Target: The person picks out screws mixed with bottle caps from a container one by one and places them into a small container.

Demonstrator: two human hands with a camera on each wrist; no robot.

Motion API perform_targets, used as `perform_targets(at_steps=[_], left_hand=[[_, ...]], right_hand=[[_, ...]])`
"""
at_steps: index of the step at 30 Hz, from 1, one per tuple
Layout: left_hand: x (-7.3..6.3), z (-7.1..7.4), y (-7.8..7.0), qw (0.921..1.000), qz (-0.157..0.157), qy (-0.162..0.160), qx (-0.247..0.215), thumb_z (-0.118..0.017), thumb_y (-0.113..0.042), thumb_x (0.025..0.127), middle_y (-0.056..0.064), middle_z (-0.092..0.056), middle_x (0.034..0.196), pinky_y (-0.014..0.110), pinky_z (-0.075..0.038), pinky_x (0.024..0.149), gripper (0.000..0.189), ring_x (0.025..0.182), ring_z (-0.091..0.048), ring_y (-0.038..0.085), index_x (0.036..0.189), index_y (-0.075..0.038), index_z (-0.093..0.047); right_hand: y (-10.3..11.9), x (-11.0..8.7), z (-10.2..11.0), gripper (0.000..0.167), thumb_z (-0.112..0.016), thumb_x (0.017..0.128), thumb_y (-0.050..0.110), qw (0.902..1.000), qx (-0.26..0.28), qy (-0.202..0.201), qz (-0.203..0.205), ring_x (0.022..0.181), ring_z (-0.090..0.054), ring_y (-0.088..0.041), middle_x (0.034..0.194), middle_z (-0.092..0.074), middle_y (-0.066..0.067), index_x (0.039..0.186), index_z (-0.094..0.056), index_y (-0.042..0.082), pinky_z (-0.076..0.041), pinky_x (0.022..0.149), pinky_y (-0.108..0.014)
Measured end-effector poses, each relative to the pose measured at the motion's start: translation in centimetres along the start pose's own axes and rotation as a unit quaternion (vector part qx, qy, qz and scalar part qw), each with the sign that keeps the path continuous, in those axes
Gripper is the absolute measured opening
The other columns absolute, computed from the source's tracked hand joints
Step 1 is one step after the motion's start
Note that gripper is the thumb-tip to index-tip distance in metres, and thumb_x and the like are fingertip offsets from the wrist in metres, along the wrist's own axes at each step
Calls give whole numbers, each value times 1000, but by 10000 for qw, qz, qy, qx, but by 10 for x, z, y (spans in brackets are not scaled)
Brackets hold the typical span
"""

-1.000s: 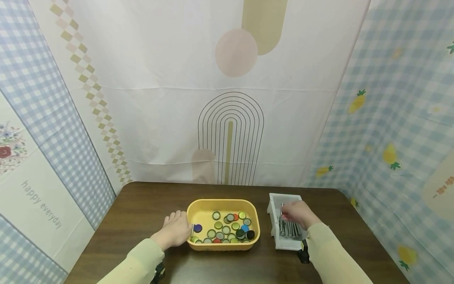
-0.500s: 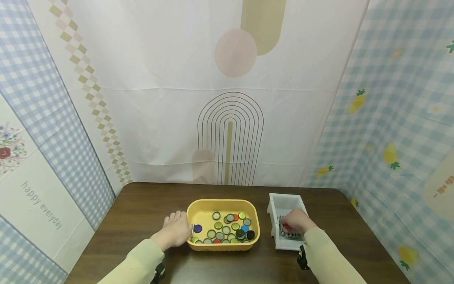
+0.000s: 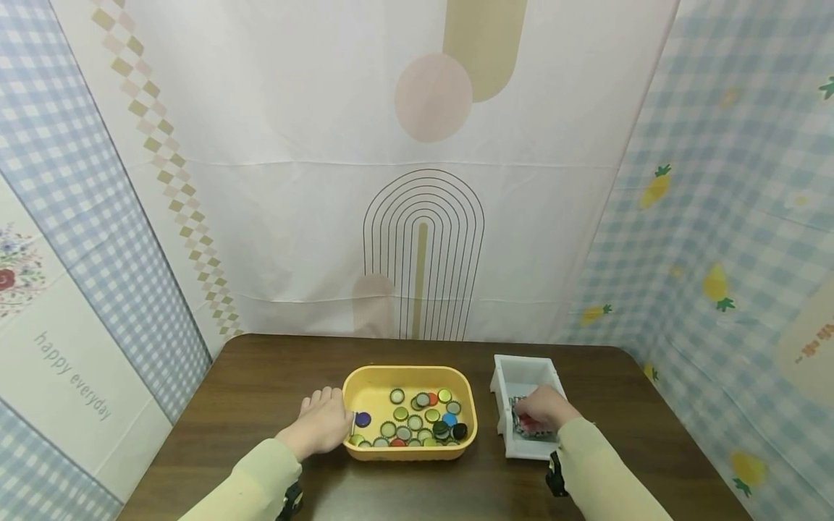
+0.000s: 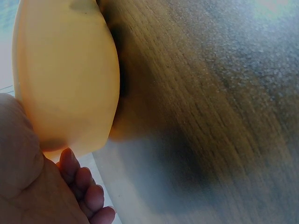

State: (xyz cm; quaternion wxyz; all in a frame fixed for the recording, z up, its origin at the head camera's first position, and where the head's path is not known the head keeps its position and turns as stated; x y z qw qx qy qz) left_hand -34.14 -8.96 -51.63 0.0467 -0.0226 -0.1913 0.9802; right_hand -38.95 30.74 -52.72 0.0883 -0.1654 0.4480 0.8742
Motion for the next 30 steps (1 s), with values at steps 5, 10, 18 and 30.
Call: perform_targets(at_steps=[5,10,18,30], left_hand=[[1,-1,1,10000,22,-15,16,-52,-28,92,12,-43,91,50,-31,85,33,89,-39,31,103,3,-51],[0,0,0,10000,17,0,-52,-53,-28,92,12,-43,91,49,-31,84,33,88,-39,30,103,3,-51],[-3,2,0,9995,-74,-108,-277,-52,-26,91,12,-44,91,51,-31,84,30,89,-40,31,100,2,-52],[-3,-1,3,9992,-307,-209,-143,-43,-24,95,9,-41,88,48,-32,81,24,86,-40,28,97,-1,-50]], right_hand=[[-2,-1,1,11,-62,79,1,10000,39,-31,-37,54,-59,-15,61,-58,-8,69,-57,-1,-51,56,-29],[-1,-4,1,9,-63,80,3,9999,-150,-35,-66,57,-60,-17,67,-61,-11,76,-60,-6,-52,58,-30],[1,-7,2,10,-62,78,1,9996,-224,-142,-103,60,-61,-19,74,-60,-15,81,-58,-8,-54,61,-32],[47,-4,28,20,-59,87,13,9917,-735,-682,809,61,-58,-17,66,-60,-6,70,-59,2,-50,59,-33]])
Point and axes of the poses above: each hand's wrist, its own x-axis towards the middle knuckle, its own z-axis out of the back of the hand, y = z × x, the point moved 9 cm from there along x, towards the middle knuckle
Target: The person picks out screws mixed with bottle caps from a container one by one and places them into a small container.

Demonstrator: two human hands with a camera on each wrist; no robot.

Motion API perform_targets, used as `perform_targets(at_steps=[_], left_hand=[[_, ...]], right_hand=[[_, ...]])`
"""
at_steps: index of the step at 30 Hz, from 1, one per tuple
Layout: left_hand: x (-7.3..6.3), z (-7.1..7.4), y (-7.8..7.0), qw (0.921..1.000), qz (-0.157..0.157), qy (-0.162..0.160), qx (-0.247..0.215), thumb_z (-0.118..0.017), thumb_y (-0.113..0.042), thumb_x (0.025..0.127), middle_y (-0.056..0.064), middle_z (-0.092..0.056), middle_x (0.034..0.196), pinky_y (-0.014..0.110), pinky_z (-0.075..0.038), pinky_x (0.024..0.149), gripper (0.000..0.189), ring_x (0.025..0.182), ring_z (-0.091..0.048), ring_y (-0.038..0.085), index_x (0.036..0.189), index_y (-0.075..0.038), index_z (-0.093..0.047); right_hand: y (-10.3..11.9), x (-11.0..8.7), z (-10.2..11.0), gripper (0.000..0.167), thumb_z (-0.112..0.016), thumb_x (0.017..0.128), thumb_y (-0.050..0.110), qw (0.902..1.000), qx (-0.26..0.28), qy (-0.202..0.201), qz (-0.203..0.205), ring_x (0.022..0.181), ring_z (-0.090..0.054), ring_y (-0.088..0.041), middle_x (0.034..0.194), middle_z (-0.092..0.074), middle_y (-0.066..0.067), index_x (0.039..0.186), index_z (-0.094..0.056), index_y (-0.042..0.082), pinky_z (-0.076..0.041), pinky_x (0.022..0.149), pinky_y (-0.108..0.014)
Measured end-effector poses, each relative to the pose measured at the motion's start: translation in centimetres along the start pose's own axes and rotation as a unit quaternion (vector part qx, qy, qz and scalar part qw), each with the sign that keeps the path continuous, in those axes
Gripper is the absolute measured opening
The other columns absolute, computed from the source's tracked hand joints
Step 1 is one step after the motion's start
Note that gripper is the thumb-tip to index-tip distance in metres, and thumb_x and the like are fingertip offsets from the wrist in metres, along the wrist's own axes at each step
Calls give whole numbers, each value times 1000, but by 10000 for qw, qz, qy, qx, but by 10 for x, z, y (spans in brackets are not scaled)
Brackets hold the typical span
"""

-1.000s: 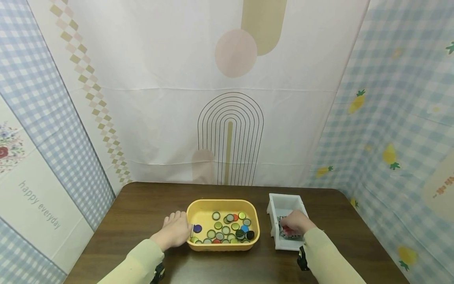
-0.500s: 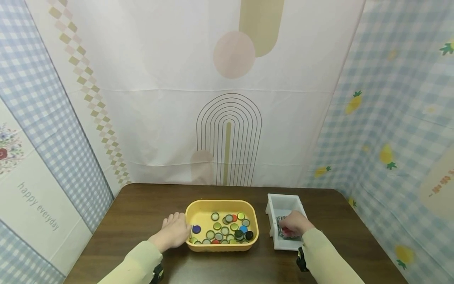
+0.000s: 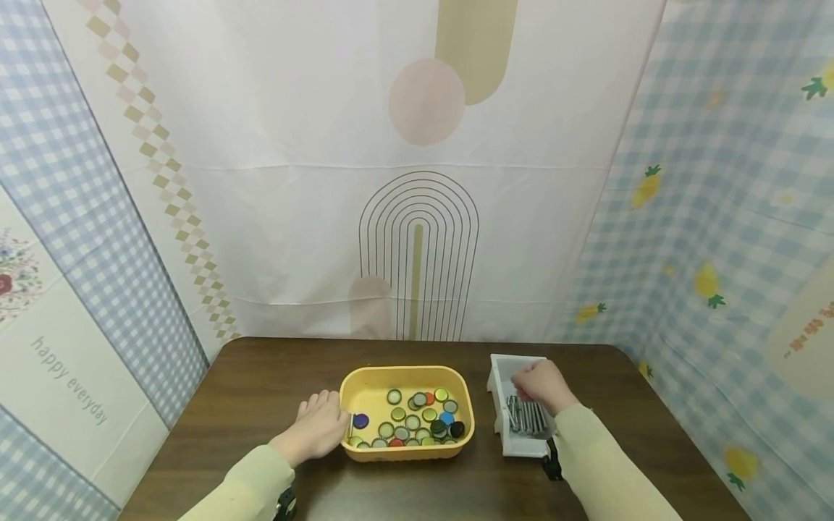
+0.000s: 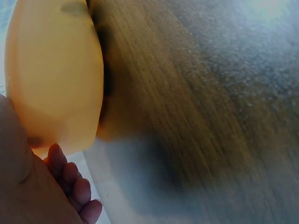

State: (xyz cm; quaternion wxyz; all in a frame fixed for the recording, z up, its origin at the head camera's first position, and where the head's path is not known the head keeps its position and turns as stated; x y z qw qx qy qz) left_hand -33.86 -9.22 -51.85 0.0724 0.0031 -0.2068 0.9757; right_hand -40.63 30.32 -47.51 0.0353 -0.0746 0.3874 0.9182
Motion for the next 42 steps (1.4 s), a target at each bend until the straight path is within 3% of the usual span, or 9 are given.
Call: perform_targets(at_steps=[3,7,11,16,20,25,31,36,42], left_hand=[[-1,0,2,10000,-33,17,-3,-43,-24,96,8,-40,87,47,-32,80,23,85,-39,27,95,-2,-49],[-2,0,4,10000,-86,-12,-18,-42,-24,96,7,-40,86,46,-32,79,22,85,-39,27,95,-3,-50],[-3,1,5,9999,-121,-69,-59,-41,-23,97,7,-41,86,46,-32,78,21,85,-39,27,94,-3,-50],[-3,2,4,9997,-173,-137,-129,-41,-22,97,6,-41,85,45,-32,78,21,84,-39,26,91,-4,-49],[-2,2,2,9994,-228,-208,-135,-42,-23,96,6,-41,84,45,-32,76,21,83,-39,26,91,-4,-50],[-3,2,-1,9993,-259,-229,-157,-41,-23,96,6,-42,84,46,-32,76,22,82,-41,28,91,-4,-51],[-3,-1,-1,9987,-389,-312,-92,-39,-22,98,7,-43,86,48,-33,78,22,85,-42,29,92,-4,-51],[-4,0,0,9975,-461,-532,-87,-40,-21,97,6,-42,84,47,-33,77,20,84,-42,28,89,-6,-50],[-3,-2,2,9977,-427,-530,-44,-38,-23,98,5,-41,84,46,-33,77,21,83,-40,27,90,-7,-49]], right_hand=[[29,1,-5,18,-61,90,11,9978,645,-31,176,70,-64,-19,80,-65,-13,89,-62,-7,-55,67,-35],[70,0,-36,23,-62,90,7,9905,1283,350,349,74,-66,-22,86,-67,-19,101,-62,-13,-55,72,-37],[107,-5,-89,15,-62,89,3,9818,1511,1046,484,70,-66,-21,84,-67,-18,96,-67,-9,-55,73,-38],[141,-21,-164,12,-63,88,1,9656,1269,2159,696,74,-68,-27,86,-68,-21,93,-69,-8,-55,74,-40],[155,-34,-210,11,-64,86,-3,9604,1128,2485,572,74,-69,-29,82,-68,-21,91,-68,-12,-55,72,-40],[163,-42,-242,4,-64,81,-8,9654,1024,2379,316,61,-67,-22,72,-67,-18,79,-68,-10,-56,62,-36],[161,-36,-251,15,-66,69,-10,9835,273,1751,361,43,-55,-13,51,-58,-6,57,-63,-1,-43,43,-24],[158,-30,-254,13,-70,65,-5,9903,-51,1292,507,37,-54,-10,44,-56,-2,55,-64,1,-38,37,-20],[159,-33,-254,15,-75,68,-2,9927,-51,1137,411,37,-54,-8,46,-57,-2,58,-64,0,-43,40,-20]])
Point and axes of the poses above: each hand's wrist, its own x-axis towards the middle knuckle, its own z-axis out of the back of the hand, y = z × x, the point moved 9 cm from there along x, towards the middle knuckle
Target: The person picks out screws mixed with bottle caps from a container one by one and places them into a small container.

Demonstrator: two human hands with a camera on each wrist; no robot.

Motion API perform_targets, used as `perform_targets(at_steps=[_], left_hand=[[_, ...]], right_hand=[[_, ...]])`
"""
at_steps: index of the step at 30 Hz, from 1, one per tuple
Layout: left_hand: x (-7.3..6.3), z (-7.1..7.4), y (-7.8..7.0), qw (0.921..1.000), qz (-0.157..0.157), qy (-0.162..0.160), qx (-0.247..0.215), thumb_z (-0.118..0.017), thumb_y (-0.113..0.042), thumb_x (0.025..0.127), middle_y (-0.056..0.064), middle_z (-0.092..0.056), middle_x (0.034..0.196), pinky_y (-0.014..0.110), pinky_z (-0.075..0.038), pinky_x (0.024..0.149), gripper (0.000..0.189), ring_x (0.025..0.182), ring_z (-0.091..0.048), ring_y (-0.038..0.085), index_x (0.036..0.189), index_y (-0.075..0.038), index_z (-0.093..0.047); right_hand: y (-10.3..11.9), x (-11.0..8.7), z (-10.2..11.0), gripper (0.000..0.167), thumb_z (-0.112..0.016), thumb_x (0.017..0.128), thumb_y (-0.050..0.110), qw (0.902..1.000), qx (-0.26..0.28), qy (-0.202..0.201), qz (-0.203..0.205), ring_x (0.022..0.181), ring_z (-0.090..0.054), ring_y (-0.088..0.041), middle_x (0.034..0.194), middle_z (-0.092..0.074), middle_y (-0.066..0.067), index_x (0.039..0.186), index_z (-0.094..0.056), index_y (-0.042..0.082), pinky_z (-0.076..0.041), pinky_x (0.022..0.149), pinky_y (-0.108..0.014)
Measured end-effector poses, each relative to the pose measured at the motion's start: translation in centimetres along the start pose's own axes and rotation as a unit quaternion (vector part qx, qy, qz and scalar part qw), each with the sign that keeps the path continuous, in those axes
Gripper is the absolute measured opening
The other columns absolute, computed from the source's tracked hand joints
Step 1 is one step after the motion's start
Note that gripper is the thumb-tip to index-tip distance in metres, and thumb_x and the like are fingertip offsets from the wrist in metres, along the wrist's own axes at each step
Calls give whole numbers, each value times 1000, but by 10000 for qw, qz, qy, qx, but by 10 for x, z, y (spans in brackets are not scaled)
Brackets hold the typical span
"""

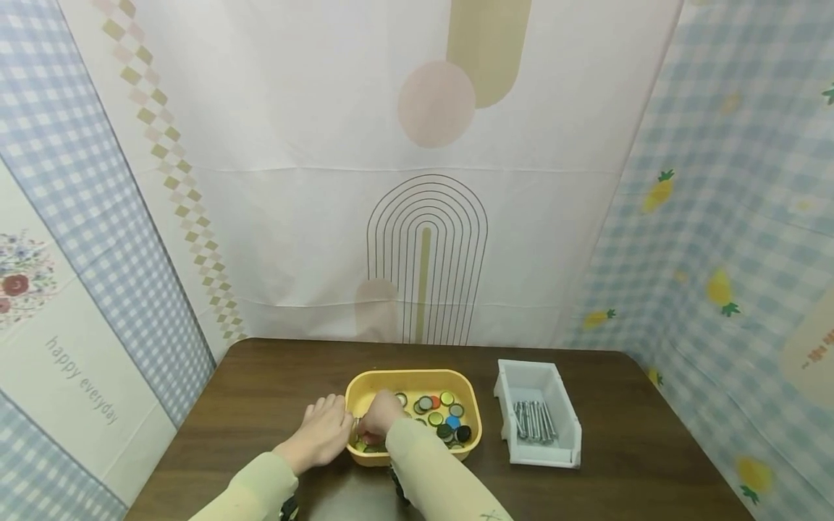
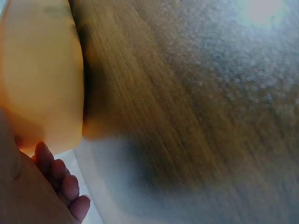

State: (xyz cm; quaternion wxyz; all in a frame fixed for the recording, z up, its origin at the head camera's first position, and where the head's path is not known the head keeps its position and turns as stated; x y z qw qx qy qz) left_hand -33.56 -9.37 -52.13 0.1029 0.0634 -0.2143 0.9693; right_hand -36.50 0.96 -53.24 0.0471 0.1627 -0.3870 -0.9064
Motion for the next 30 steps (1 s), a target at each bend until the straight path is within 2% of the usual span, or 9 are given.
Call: perform_targets(at_steps=[6,10,17,21,30], left_hand=[[0,1,0,10000,24,-17,-96,-39,-22,98,5,-41,84,46,-33,77,20,82,-40,27,91,-6,-50],[0,-1,2,9999,19,-74,-69,-40,-21,98,4,-40,84,46,-33,77,19,82,-40,26,90,-7,-49],[-2,4,-1,9998,-60,-105,-188,-39,-20,96,6,-40,83,45,-32,75,18,80,-39,27,89,-5,-48],[-3,5,-1,9999,53,-20,-145,-37,-21,96,5,-40,84,43,-32,77,20,81,-39,26,91,-5,-49],[-1,6,-4,9989,222,272,-305,-42,-21,94,7,-41,83,45,-33,76,22,81,-40,27,91,-1,-51]], right_hand=[[5,-4,13,17,-75,68,-2,9977,-632,-210,109,37,-53,-11,45,-58,-4,55,-63,1,-44,44,-22],[0,-3,19,17,-74,68,-6,9974,-664,-255,69,37,-54,-13,46,-58,-7,55,-62,0,-42,39,-22],[3,0,23,22,-77,67,-3,9928,-1137,-338,180,34,-45,-8,40,-49,1,52,-61,3,-40,41,-22],[6,2,22,25,-78,67,-2,9904,-1315,-350,225,35,-44,-8,40,-48,3,51,-60,5,-40,43,-22],[5,-2,21,17,-77,70,-4,9943,-1034,-249,-52,49,-64,-22,54,-63,-12,58,-65,-1,-41,40,-22]])
Point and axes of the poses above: each hand's wrist, its own x-axis towards the middle knuckle, its own z-axis out of the back of the hand, y = z × x, the point moved 9 cm from there along x, towards the middle knuckle
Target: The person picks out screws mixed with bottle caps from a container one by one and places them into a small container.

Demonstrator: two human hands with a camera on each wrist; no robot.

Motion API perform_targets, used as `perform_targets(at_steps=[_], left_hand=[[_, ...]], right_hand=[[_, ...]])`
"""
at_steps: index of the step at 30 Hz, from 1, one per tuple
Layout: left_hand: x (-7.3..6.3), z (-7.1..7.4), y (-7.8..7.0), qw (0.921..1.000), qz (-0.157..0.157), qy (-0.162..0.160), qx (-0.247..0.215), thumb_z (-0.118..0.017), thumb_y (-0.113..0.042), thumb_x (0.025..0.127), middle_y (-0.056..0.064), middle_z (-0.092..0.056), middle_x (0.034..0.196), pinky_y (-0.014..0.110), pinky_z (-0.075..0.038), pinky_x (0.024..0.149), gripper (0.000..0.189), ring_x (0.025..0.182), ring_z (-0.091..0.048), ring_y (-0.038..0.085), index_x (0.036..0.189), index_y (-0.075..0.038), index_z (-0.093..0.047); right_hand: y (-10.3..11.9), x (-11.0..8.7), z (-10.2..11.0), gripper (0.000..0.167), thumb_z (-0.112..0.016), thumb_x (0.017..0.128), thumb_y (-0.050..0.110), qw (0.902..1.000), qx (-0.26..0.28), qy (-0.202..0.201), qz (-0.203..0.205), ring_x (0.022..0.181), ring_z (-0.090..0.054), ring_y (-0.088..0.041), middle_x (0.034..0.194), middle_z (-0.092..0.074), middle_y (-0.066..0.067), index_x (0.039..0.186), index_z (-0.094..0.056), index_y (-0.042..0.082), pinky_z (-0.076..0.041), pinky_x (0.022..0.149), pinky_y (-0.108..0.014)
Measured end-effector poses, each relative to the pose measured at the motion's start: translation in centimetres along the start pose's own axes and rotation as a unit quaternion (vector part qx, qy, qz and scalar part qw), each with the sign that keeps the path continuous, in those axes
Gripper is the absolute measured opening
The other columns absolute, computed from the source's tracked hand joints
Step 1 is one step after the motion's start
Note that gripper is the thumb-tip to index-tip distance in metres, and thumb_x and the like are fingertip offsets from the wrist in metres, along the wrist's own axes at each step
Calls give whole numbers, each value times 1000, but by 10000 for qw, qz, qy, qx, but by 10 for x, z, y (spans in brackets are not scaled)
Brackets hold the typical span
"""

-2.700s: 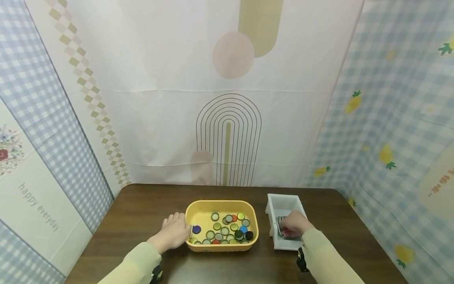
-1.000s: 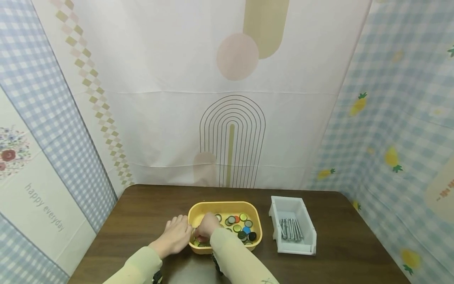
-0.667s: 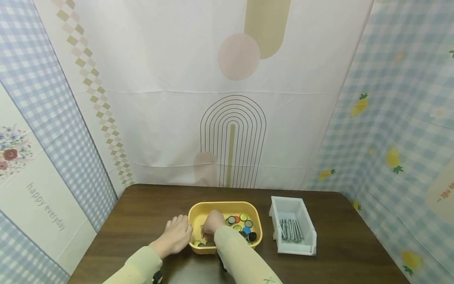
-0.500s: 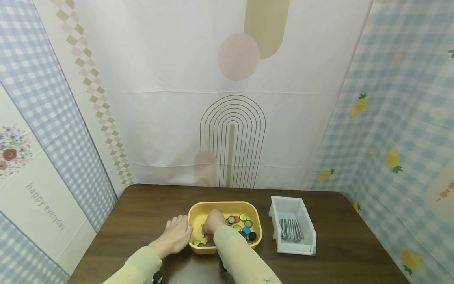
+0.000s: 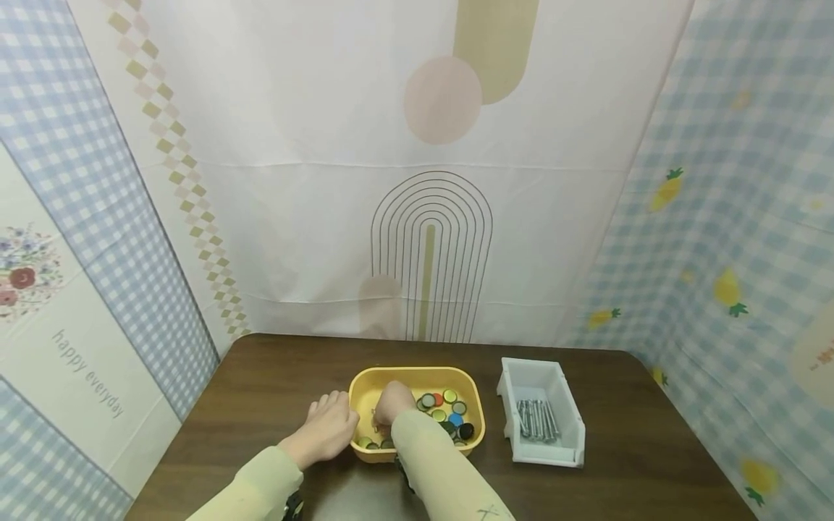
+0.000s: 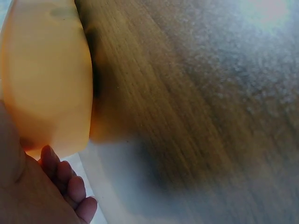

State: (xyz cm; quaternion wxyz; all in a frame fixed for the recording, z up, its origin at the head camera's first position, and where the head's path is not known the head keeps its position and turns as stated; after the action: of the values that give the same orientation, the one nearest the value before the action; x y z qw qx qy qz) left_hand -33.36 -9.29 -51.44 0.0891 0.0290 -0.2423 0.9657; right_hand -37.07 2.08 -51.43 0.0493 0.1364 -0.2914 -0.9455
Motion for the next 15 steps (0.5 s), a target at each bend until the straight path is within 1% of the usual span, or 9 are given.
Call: perform_targets(at_steps=[4,8,11,15], left_hand=[[-1,1,-3,9999,13,101,49,-43,-22,94,8,-42,84,46,-33,78,25,83,-41,27,94,1,-51],[-1,2,-4,9999,31,92,67,-44,-21,94,8,-42,84,47,-33,77,24,82,-41,28,94,2,-51],[-1,2,-3,9999,34,78,73,-44,-21,94,9,-41,84,47,-33,77,25,82,-41,28,94,2,-51],[0,-1,-2,9998,69,132,131,-43,-22,94,9,-41,84,47,-33,79,26,83,-40,28,96,3,-51]], right_hand=[[2,0,2,20,-79,71,-1,9999,-150,-6,58,46,-61,-19,53,-63,-11,55,-66,0,-41,43,-23],[3,2,1,22,-80,70,0,9996,-255,1,93,41,-56,-14,51,-62,-9,54,-66,1,-41,44,-22],[3,3,1,22,-80,69,0,9995,-287,-25,151,40,-53,-12,50,-62,-9,53,-65,2,-41,44,-22],[4,4,1,23,-81,68,1,9990,-365,-85,246,39,-51,-11,47,-59,-5,52,-65,3,-43,49,-23]])
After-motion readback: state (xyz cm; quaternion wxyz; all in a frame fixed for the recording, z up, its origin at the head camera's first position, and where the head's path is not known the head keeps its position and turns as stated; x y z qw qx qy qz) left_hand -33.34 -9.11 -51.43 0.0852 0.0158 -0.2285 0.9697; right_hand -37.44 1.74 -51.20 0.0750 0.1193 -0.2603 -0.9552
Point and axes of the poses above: each hand's wrist, its own x-axis towards the middle knuckle, its own z-axis out of the back of the hand, y = z × x, the point moved 9 cm from there along x, towards the middle knuckle
